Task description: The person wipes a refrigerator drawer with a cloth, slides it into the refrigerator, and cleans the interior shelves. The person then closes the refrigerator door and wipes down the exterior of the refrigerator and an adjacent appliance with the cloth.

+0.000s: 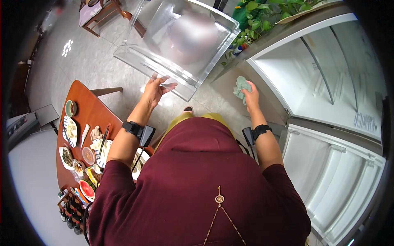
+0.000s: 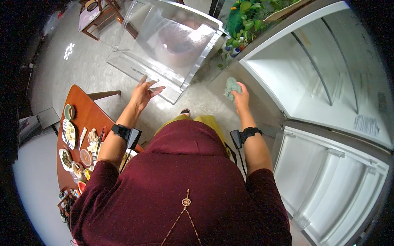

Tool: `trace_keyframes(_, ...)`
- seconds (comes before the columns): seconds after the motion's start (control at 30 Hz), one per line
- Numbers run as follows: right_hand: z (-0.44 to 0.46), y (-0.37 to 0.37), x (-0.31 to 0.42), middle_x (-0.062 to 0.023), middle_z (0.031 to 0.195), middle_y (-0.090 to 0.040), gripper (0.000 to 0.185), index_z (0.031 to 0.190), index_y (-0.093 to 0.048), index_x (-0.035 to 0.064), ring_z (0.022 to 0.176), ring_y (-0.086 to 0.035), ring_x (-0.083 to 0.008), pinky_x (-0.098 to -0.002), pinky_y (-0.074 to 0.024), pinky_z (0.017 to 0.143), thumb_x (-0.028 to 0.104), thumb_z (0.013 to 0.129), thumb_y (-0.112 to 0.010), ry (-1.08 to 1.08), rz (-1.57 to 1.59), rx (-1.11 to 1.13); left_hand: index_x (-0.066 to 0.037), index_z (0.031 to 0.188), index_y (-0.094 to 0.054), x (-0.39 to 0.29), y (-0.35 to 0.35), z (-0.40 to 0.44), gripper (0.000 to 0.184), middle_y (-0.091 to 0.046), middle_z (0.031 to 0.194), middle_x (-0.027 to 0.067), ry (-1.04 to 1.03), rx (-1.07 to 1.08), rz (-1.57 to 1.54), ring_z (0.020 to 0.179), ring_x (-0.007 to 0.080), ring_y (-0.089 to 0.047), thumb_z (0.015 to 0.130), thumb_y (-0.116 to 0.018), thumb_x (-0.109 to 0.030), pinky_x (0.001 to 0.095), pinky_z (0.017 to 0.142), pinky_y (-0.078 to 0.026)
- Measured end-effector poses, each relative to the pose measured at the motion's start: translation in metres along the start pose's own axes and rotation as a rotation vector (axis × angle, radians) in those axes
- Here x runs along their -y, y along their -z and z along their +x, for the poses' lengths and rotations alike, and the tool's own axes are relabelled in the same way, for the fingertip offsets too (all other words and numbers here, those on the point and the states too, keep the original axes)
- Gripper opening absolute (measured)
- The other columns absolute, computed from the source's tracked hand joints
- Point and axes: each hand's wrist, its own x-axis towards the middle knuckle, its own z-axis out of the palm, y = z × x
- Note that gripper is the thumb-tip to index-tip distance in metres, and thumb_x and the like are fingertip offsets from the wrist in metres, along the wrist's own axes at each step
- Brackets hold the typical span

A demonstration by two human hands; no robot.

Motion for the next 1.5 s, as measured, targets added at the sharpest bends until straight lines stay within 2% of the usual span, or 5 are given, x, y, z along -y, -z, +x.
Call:
trace_keyframes(0.53,-0.060,0.052,-0.046,-0.0095,0.105,-0.060,0.045,0.115,-0.056,0.0062,0.094,-0.057,-0.0188,-0.0305,-0.0455,0.080,0.003,0.070,-0.060,-0.013,0.051,-0.027,-0.002,0.143,0.015,0.075,-0.035,-0.083,0.089,-0.041,0.132,0.0241,0.033,-0.029,-0.058,0.095,0.0398,-0.063,0.085,-0.052,-0.004,0.0346,0.073,-0.058)
trace_keyframes(0.7,-0.101,0.081,-0.091,-0.0116,0.107,-0.059,0.048,0.116,-0.055,0.0048,0.095,-0.057,-0.0211,-0.0317,-0.0448,0.082,0.005,0.069,-0.062,-0.094,0.203,-0.065,-0.005,0.144,0.014,0.100,-0.054,-0.114,0.077,-0.035,0.138,0.0267,0.095,0.057,0.046,0.111,0.0440,-0.054,0.089,-0.039,-0.006,0.0376,0.091,-0.051)
trace_keyframes(1.03,-0.149,0.124,-0.166,-0.0093,0.103,-0.062,0.050,0.116,-0.056,0.0039,0.092,-0.059,-0.0217,-0.0319,-0.0468,0.081,0.001,0.067,-0.065,-0.016,-0.019,-0.262,-0.006,0.146,0.009,0.131,-0.088,-0.179,0.070,-0.033,0.140,0.0261,0.222,0.107,0.203,0.111,0.0410,-0.055,0.090,-0.034,-0.006,0.0395,0.093,-0.048)
trace_keyframes(1.23,-0.178,0.130,-0.162,-0.0111,0.102,-0.061,0.050,0.117,-0.055,0.0038,0.090,-0.058,-0.0204,-0.0315,-0.0470,0.077,0.000,0.068,-0.064,-0.073,0.002,-0.264,-0.007,0.145,0.007,0.149,-0.100,-0.176,0.070,-0.039,0.133,0.0290,0.301,0.156,0.159,0.099,0.0457,-0.060,0.091,-0.036,-0.005,0.0448,0.081,-0.056)
trace_keyframes(1.5,-0.228,0.137,-0.138,-0.0162,0.108,-0.060,0.051,0.115,-0.057,0.0042,0.096,-0.058,-0.0247,-0.0331,-0.0462,0.081,0.005,0.066,-0.067,-0.175,0.044,-0.221,0.002,0.120,-0.036,0.164,-0.152,-0.161,0.037,-0.054,0.111,0.0217,0.418,0.288,0.287,0.091,0.0414,-0.063,0.085,-0.046,-0.007,0.0431,0.075,-0.056)
